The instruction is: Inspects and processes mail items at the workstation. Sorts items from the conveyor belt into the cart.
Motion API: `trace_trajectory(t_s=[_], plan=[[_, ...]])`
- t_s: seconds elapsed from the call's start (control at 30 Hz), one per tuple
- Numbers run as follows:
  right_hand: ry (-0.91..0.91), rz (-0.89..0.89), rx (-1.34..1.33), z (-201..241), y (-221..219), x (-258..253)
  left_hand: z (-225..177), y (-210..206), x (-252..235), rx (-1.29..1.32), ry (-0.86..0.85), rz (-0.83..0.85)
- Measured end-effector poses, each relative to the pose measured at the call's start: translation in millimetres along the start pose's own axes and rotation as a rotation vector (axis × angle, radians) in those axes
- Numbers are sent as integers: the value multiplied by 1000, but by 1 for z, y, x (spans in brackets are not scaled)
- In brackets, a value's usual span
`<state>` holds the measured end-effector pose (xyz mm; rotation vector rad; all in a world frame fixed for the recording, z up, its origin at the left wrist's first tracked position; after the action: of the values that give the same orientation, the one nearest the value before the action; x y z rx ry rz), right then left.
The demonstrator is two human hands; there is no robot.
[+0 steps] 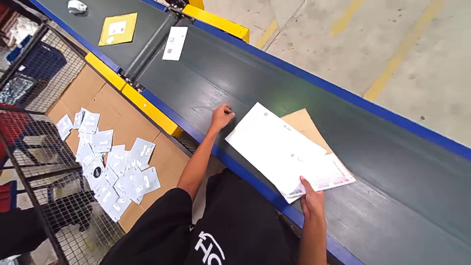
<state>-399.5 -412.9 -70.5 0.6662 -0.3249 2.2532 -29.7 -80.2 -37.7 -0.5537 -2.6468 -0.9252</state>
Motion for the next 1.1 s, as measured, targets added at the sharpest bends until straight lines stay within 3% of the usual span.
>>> trace_trajectory(t_s=[0.2,0.33,0.47,0.63,0.73,0.97,1.1], plan=[[-23,-19,53,11,-5,-7,16,128,-72,-184,93,-463],[-32,-112,137,24,-16,-23,18,178,-138,-391,145,-513],[4,-162,203,37,-27,-40,32,204,-186,-363,357,-488],[17,-132,174,41,-34,-49,39,197,-209,-270,563,-427],[39,-83,165,43,-25,-51,35,179,-209,-284,575,-359],[45,25,168,46,-15,-52,5,109,-182,-321,280,-109],[81,-108,208,51,-19,-50,11,118,-157,-239,119,-98]])
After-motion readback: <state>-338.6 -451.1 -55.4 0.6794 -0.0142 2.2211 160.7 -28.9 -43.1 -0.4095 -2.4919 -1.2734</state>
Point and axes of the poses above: each hand's wrist, its own x-axis away from the middle knuckle, its own y-axis out of the back of the hand, z = x × y, the point moved 8 cm from there along -x, towards the middle knuckle, and after that the axes turned 5 degrees about z, right-handed, at the moved point
